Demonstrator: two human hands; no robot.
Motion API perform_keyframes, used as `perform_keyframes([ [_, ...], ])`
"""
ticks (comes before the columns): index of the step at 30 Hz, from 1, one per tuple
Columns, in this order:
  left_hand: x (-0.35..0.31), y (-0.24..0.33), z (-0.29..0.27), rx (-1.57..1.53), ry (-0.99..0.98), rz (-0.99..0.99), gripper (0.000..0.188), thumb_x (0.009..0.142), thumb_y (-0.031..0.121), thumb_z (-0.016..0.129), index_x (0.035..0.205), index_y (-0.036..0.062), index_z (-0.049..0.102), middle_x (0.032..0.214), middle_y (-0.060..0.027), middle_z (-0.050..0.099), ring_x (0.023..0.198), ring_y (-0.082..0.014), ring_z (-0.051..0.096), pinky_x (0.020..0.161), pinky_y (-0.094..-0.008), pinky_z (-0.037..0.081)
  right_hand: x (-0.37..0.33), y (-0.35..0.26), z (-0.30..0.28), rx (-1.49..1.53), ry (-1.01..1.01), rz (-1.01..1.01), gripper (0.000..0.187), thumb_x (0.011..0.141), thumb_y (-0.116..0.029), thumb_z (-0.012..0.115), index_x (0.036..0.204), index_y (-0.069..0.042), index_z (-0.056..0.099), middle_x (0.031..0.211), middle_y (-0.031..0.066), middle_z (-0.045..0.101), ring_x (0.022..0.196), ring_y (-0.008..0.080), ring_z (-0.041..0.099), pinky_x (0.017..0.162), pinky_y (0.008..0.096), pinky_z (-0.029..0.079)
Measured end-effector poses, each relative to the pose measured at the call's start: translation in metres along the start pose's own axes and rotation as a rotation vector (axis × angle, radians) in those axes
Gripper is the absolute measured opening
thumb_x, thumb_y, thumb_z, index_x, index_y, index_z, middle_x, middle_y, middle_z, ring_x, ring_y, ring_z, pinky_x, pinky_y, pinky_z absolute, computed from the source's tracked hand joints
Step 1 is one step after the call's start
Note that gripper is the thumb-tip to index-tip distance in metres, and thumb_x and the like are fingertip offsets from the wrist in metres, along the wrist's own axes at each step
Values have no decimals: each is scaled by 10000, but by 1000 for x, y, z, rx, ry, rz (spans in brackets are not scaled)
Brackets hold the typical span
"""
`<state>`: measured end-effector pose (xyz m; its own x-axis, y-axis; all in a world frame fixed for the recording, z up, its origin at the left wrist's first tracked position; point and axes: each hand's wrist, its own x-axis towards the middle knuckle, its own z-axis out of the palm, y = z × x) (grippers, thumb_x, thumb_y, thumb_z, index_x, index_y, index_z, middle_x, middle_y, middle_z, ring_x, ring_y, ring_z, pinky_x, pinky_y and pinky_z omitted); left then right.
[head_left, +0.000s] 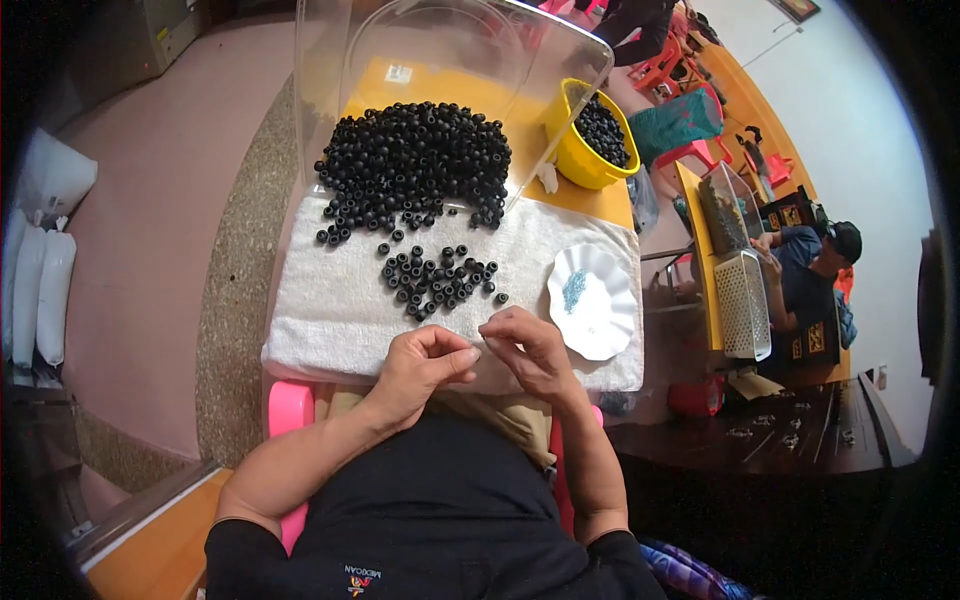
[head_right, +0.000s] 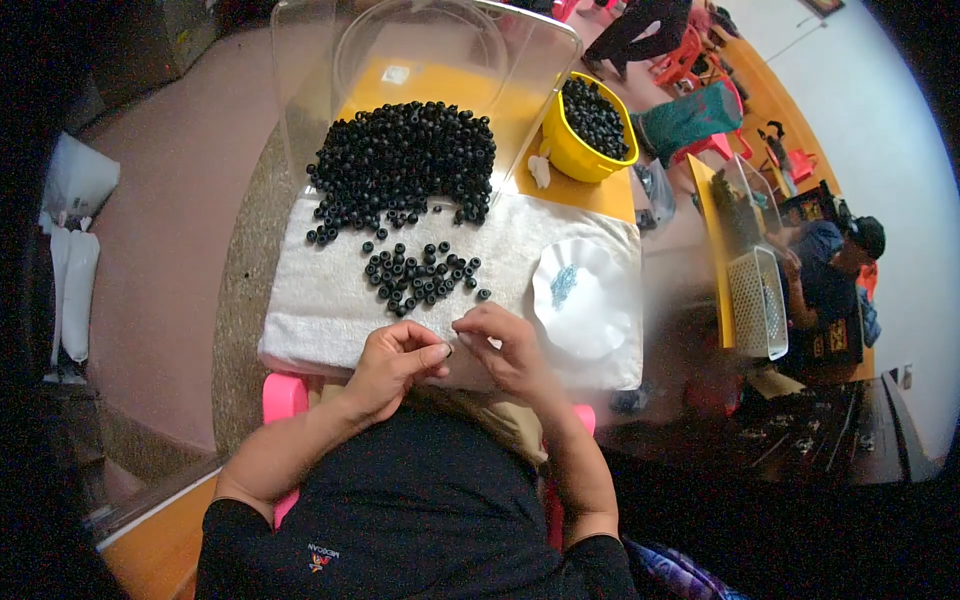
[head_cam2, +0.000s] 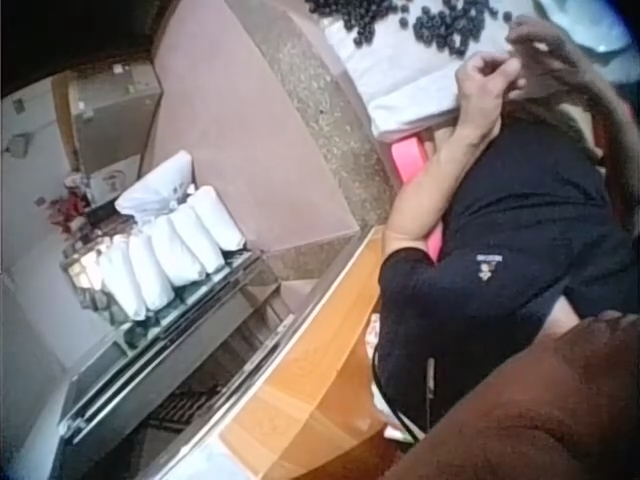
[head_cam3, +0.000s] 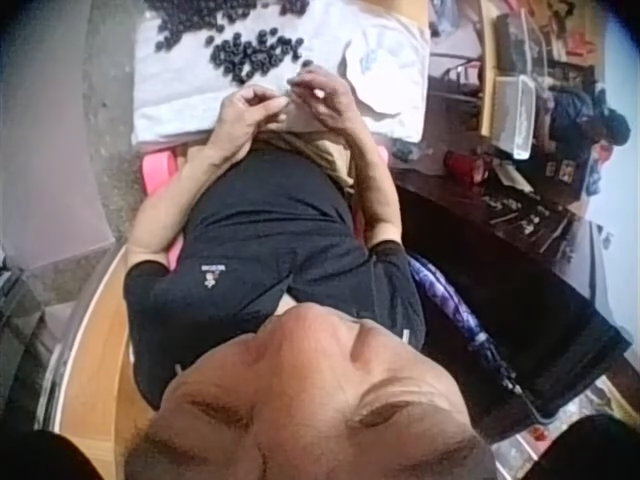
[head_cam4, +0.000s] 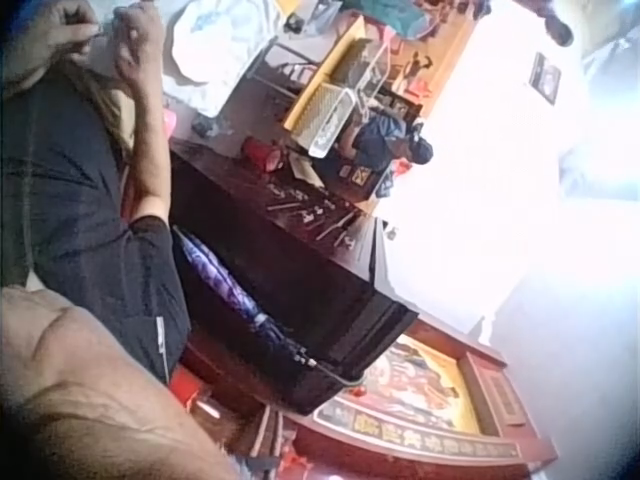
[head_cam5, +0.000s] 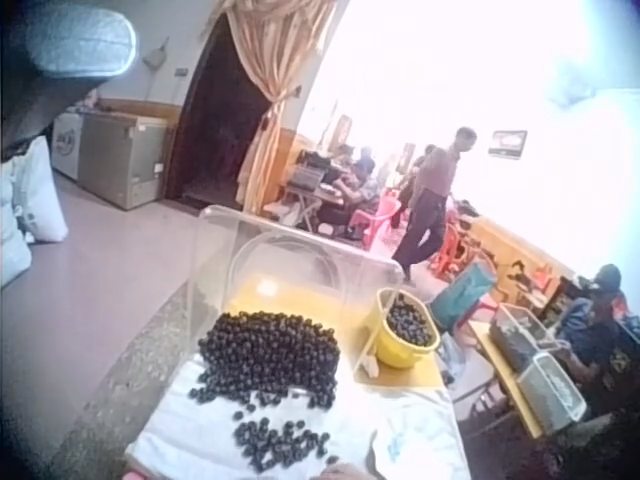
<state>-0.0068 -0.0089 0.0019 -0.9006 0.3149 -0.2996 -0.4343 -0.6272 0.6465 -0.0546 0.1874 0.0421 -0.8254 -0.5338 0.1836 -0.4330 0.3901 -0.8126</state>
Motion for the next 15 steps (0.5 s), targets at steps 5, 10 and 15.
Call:
perform_keyframes([
  [5,2,-3,-2,20,-40,32,122,873,45,699,960,6,624,863,-78,679,741,-144,668,698,-270,569,-8,-4,-3,424,-98,114,136,886,45,640,1020,34,657,984,88,615,937,150,583,813,254,463],
  [10,-1,0,2,38,-52,18,120,874,43,697,957,0,622,860,-76,672,744,-142,660,707,-280,571,-9,-4,-7,405,-136,158,119,883,33,652,1001,37,667,993,93,622,936,150,590,812,249,468],
  [15,0,0,0,57,-79,21,112,874,40,695,947,2,619,851,-67,662,743,-134,651,711,-273,565,-4,-10,-16,371,-227,228,102,885,12,659,984,36,674,982,89,630,921,149,600,811,254,474],
])
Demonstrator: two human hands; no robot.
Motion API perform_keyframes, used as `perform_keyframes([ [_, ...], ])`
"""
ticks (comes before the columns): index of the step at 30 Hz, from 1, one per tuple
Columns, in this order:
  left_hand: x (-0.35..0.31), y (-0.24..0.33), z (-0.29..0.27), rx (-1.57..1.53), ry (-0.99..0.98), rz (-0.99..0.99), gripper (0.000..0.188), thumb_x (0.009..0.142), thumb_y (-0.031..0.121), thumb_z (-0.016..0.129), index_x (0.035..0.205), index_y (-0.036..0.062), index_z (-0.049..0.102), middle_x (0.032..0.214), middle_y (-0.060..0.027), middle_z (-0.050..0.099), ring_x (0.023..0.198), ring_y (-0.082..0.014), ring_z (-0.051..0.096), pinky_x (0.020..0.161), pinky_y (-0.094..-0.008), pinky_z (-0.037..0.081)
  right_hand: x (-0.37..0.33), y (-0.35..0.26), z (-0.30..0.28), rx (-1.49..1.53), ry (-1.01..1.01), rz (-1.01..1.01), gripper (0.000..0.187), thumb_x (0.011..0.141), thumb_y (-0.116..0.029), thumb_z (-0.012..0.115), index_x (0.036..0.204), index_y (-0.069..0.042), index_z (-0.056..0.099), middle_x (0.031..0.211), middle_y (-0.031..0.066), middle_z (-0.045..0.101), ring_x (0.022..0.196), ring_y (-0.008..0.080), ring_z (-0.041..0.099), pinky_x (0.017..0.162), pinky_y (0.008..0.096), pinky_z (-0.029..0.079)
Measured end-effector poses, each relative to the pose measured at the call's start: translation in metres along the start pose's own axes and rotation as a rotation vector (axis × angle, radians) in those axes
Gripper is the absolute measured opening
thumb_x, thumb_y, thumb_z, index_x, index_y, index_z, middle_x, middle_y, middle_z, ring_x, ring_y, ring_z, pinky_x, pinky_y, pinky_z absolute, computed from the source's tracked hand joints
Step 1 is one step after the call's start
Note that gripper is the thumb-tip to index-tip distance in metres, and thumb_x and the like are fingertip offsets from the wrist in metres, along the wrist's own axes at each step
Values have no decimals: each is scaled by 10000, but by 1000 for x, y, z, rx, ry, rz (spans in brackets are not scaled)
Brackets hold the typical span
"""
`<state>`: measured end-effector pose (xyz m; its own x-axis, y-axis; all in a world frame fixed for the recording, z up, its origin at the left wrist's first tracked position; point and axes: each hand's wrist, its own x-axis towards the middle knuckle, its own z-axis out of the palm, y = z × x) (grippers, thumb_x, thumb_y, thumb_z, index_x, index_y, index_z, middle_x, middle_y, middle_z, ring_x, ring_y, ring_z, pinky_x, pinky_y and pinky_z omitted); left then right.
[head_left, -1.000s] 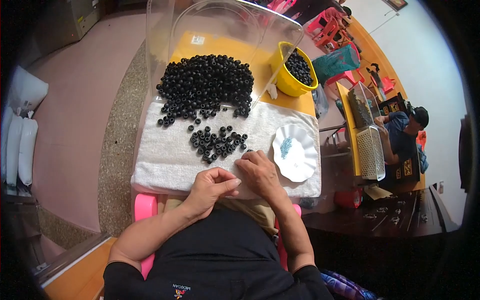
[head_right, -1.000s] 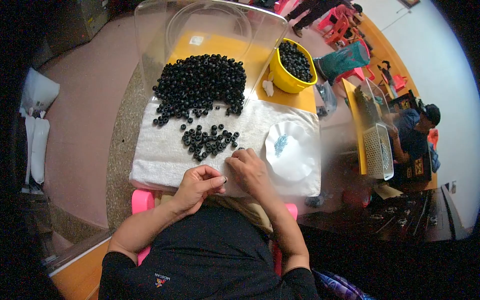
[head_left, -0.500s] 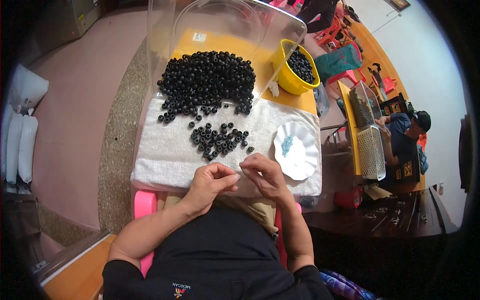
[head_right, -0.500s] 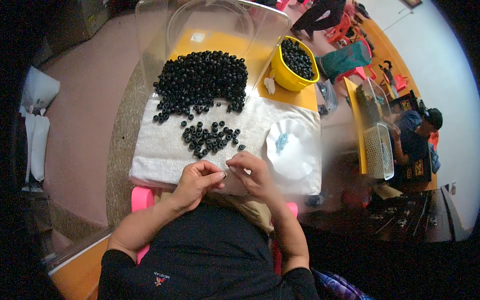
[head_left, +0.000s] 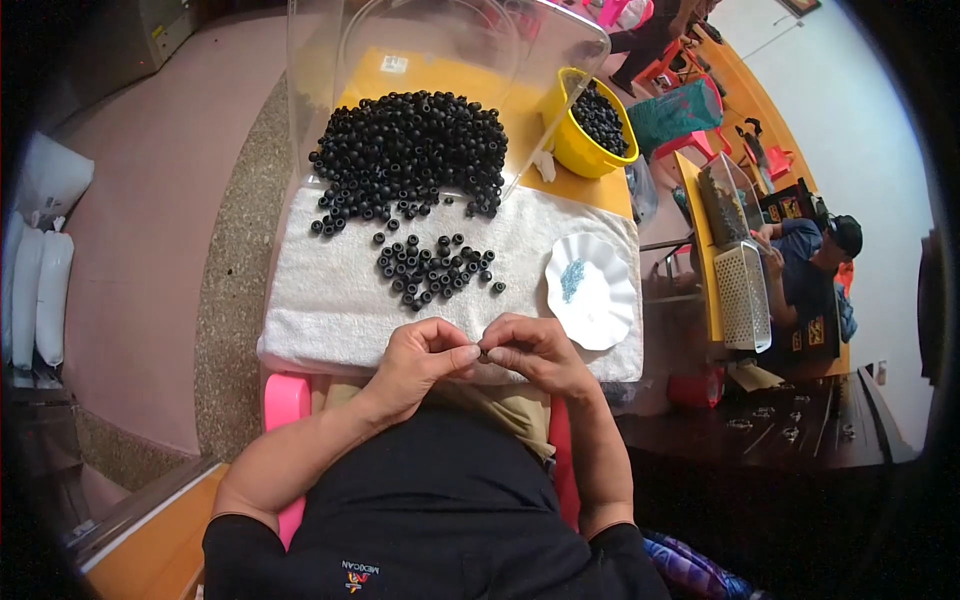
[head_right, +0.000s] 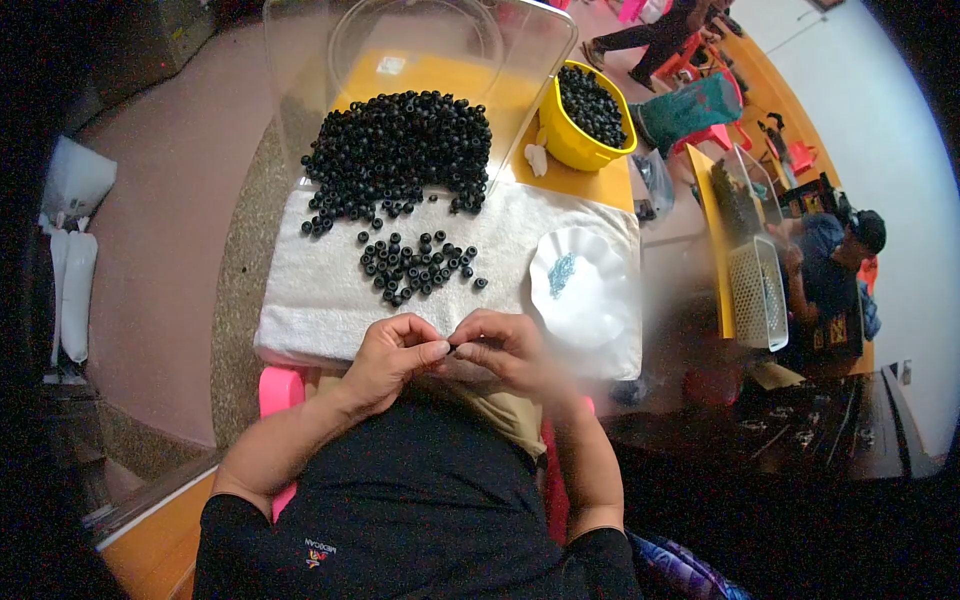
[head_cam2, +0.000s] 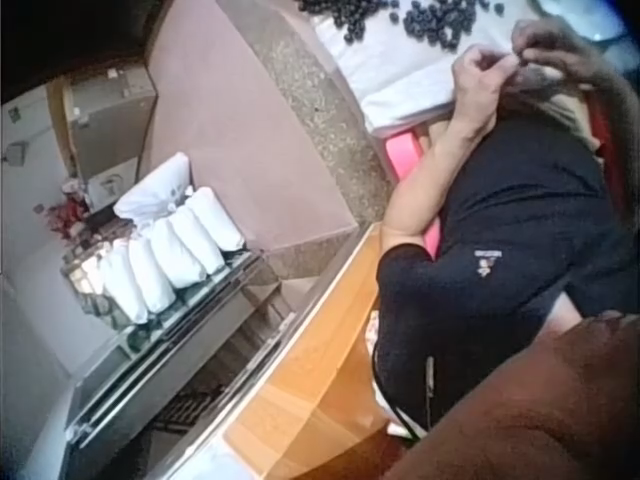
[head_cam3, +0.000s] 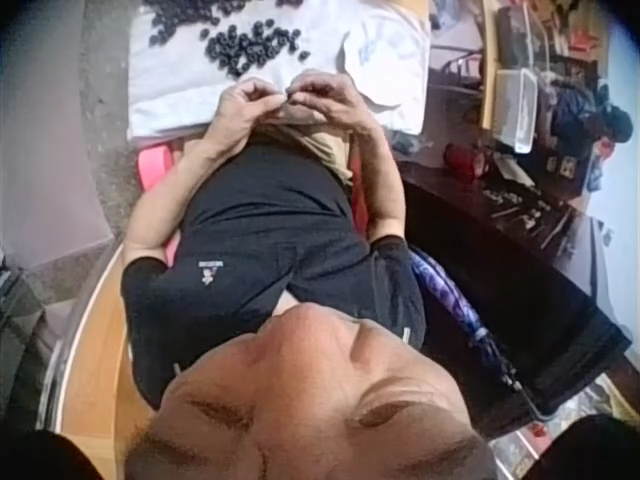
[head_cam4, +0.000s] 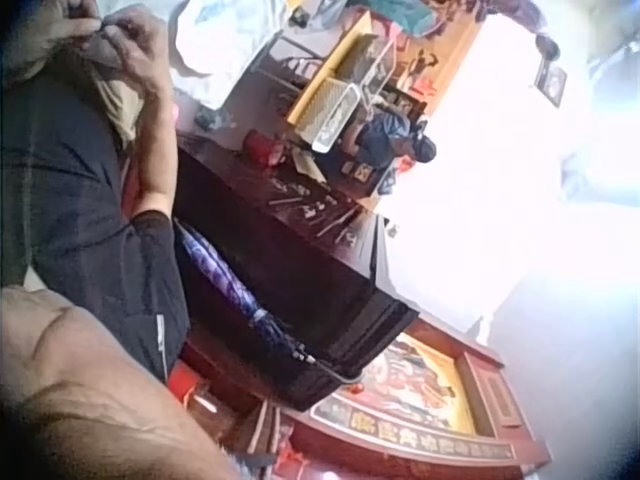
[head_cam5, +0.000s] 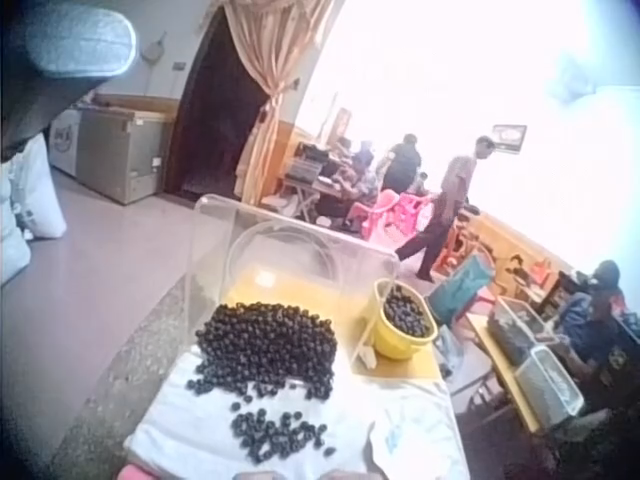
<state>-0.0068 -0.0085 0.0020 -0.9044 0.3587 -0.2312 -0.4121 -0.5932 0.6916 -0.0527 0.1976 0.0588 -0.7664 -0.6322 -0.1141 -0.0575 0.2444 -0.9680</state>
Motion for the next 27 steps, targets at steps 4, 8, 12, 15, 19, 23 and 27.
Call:
perform_keyframes([
  [4,0,0,1,16,-20,7,111,873,43,697,939,7,615,850,-63,661,744,-129,653,707,-258,553,-1,-3,2,97,-10,47,89,886,-7,666,966,29,679,959,81,636,915,148,603,816,266,477],
  [8,-2,1,1,28,-37,10,118,872,50,702,937,14,610,844,-63,662,752,-126,657,705,-258,553,-1,-3,3,118,-4,71,90,893,-43,669,952,24,666,953,44,644,901,104,596,793,256,485],
  [12,0,0,-1,31,-35,-1,119,872,50,701,932,18,604,846,-66,662,756,-128,660,704,-259,554,2,0,1,101,-39,56,97,892,-43,671,957,27,664,958,43,645,900,103,597,791,251,485],
  [15,-1,1,-1,41,-40,19,120,872,51,702,925,20,599,850,-67,661,752,-131,660,705,-260,554,1,-3,2,152,-24,154,102,891,-52,677,962,21,668,945,37,646,890,102,597,785,247,482],
  [19,2,2,-2,0,-21,33,114,879,47,693,915,17,589,855,-68,658,750,-137,662,712,-274,572,2,12,11,121,94,4,105,879,-47,687,963,13,671,910,52,648,861,115,607,759,252,487],
  [23,4,-1,-5,-48,19,23,101,889,38,679,918,20,583,861,-66,656,750,-143,663,720,-290,589,5,22,25,-204,286,-334,165,825,11,704,984,-21,673,882,98,645,798,186,638,701,279,506],
  [27,2,-1,-4,-84,46,13,96,894,34,672,927,26,582,867,-63,656,762,-144,665,711,-288,589,5,15,40,-569,486,-612,270,765,92,707,1010,-4,648,845,143,664,720,281,663,604,323,529],
])
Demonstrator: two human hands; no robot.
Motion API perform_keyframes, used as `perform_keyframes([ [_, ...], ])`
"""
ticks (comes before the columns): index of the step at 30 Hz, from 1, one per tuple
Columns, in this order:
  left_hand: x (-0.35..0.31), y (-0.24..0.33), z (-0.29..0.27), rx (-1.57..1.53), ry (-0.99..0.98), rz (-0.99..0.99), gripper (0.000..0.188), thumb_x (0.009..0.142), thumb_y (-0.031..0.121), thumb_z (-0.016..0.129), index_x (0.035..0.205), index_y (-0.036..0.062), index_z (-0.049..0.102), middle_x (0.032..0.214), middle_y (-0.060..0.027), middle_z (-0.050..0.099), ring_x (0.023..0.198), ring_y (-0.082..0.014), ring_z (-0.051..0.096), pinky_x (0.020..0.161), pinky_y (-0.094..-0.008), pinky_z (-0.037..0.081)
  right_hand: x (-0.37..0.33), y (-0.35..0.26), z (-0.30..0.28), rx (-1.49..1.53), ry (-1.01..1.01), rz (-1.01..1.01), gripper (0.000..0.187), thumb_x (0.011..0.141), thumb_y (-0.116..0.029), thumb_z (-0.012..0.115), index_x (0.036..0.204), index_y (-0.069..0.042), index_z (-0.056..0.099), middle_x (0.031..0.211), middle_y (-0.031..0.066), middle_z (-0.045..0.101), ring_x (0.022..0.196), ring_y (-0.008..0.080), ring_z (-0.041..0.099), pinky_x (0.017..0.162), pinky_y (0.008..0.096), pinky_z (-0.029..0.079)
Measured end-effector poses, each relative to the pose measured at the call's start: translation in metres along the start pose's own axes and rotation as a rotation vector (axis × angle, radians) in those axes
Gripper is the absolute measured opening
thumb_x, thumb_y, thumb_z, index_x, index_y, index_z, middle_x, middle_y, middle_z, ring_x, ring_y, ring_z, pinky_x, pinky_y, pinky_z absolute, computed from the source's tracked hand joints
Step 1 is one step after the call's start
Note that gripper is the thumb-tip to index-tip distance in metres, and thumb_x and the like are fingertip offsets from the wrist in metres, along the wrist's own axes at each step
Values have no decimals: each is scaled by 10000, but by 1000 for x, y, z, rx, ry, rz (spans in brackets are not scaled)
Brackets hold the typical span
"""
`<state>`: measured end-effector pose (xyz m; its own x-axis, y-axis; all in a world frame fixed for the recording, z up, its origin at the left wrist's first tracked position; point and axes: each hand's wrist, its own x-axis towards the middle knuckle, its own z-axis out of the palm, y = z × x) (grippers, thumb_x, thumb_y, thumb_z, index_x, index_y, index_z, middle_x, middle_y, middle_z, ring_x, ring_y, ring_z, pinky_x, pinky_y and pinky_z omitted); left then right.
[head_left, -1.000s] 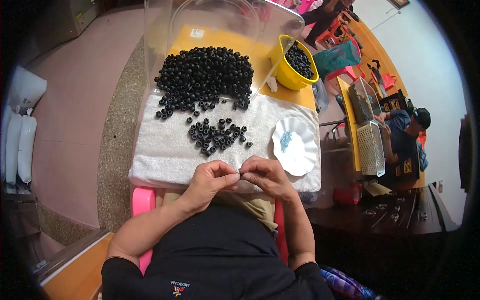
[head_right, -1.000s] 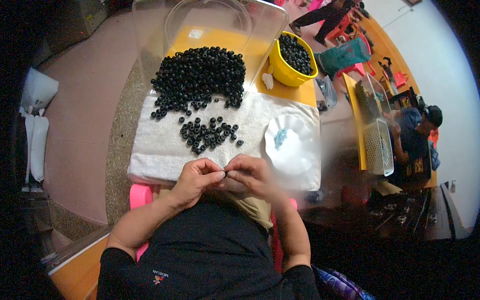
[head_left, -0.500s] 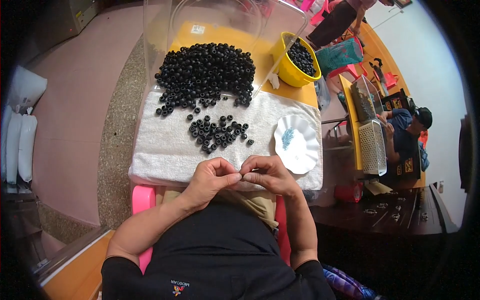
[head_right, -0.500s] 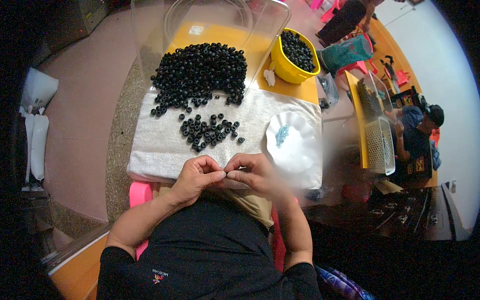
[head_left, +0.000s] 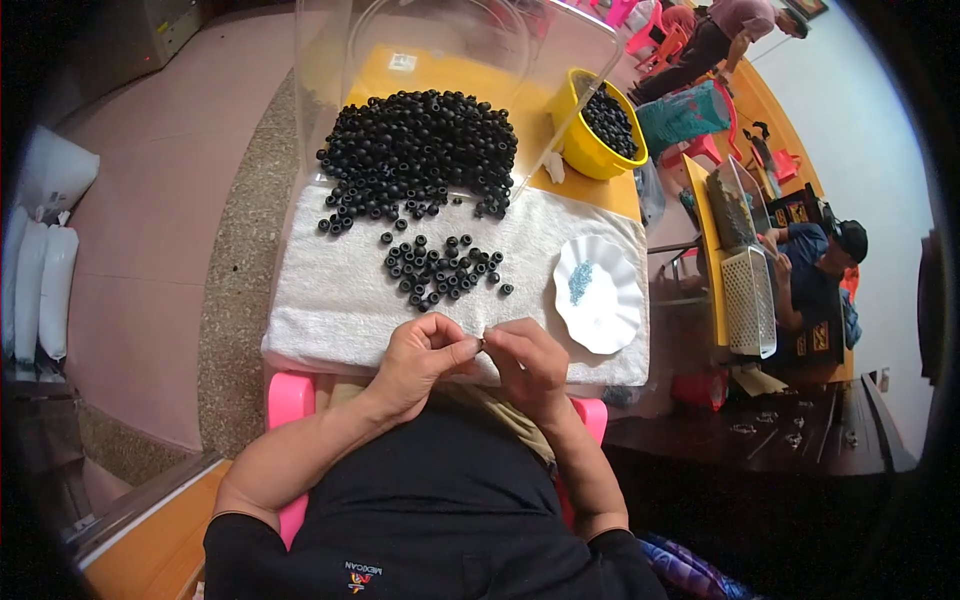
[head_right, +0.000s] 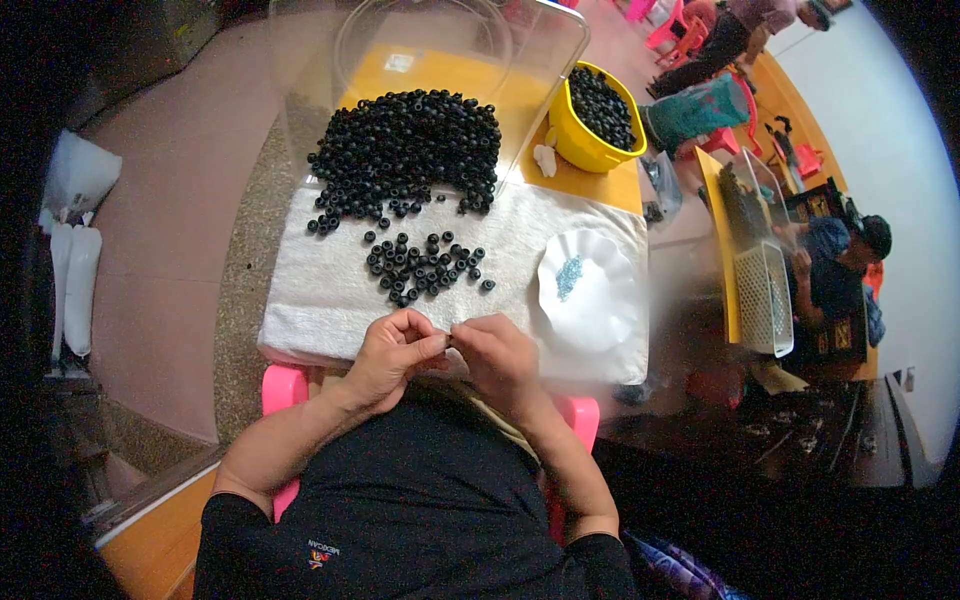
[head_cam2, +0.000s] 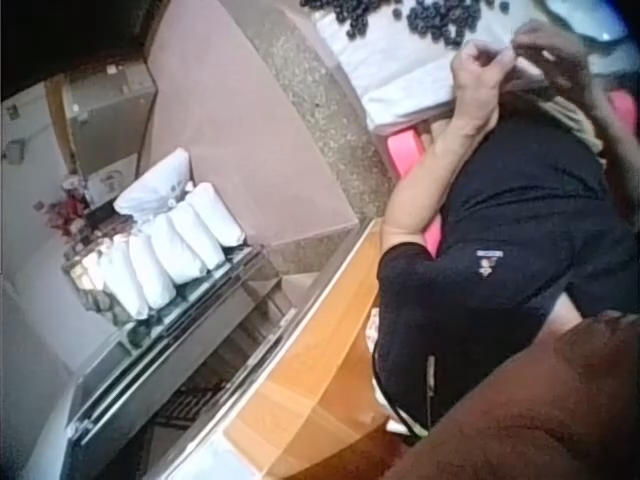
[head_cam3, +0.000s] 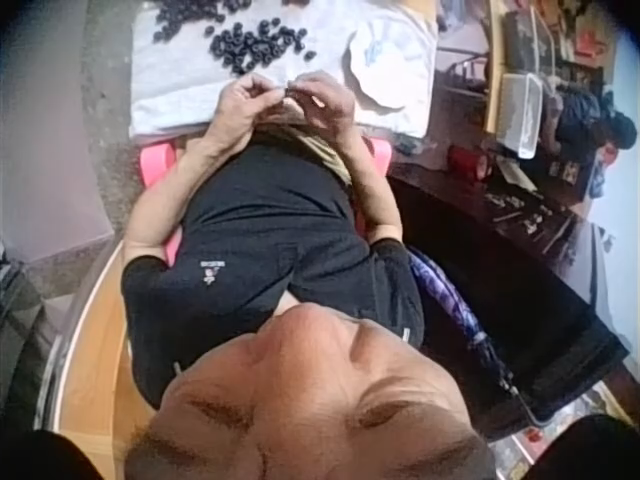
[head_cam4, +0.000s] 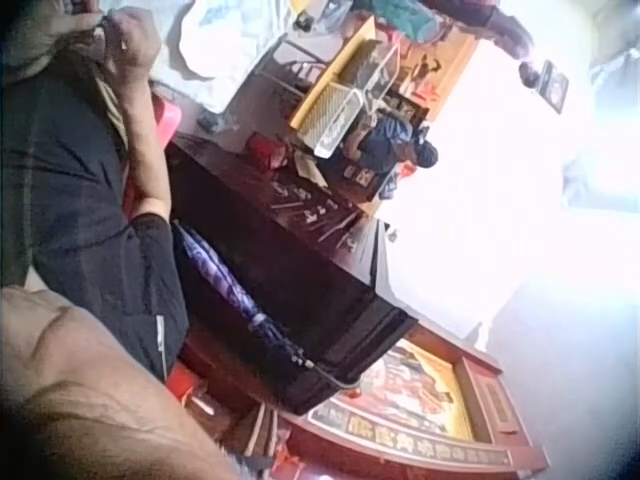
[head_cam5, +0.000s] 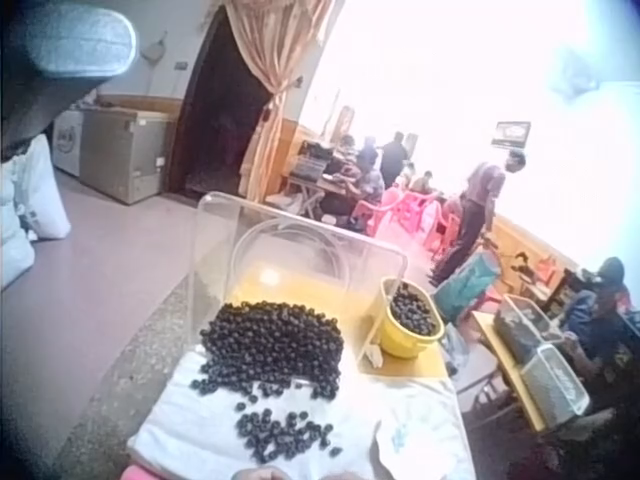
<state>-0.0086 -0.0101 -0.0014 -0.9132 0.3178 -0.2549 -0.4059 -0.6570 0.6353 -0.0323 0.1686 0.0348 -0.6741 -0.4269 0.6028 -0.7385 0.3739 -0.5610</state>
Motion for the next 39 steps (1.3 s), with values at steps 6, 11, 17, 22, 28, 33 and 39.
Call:
perform_keyframes([
  [6,-1,-5,-2,-33,34,4,106,896,28,665,935,31,566,889,-65,658,801,-140,657,734,-299,584,-3,-10,8,-278,29,-190,256,756,84,690,1001,46,628,870,181,675,756,323,683,659,362,570],
  [11,0,-8,-2,-33,75,62,118,894,33,669,940,39,560,876,-59,652,792,-133,649,741,-292,575,-4,-17,12,-397,0,-205,329,742,28,735,1047,58,614,920,186,675,792,333,687,684,378,581],
  [17,-3,-3,7,-24,93,139,122,873,10,688,891,23,569,795,-50,645,734,-110,643,704,-241,531,-2,-20,16,-406,34,-187,389,742,20,743,1099,51,591,917,176,677,782,325,687,675,361,579],
  [22,-4,-6,3,22,82,155,109,878,-4,669,906,22,566,836,-56,646,763,-107,630,723,-239,528,-3,-15,21,-343,44,-206,359,747,33,731,1077,45,590,899,167,676,767,315,688,646,355,576],
  [28,-3,-9,1,54,69,141,98,886,-6,657,913,23,567,856,-58,645,771,-103,624,728,-237,531,-6,-10,18,-292,51,-201,281,770,42,693,1036,36,604,881,161,670,766,316,683,654,354,573],
  [33,-3,-7,4,84,104,130,109,883,20,678,909,25,573,848,-48,643,759,-98,617,719,-226,521,-4,-11,17,-250,84,-123,250,782,32,688,1021,25,614,880,153,661,778,318,671,670,361,566],
  [39,-2,-6,5,79,98,108,113,872,33,698,900,29,589,838,-39,643,747,-84,603,693,-216,502,-5,-9,16,-255,103,-128,305,755,25,716,1039,12,602,893,141,643,771,306,653,645,360,546],
])
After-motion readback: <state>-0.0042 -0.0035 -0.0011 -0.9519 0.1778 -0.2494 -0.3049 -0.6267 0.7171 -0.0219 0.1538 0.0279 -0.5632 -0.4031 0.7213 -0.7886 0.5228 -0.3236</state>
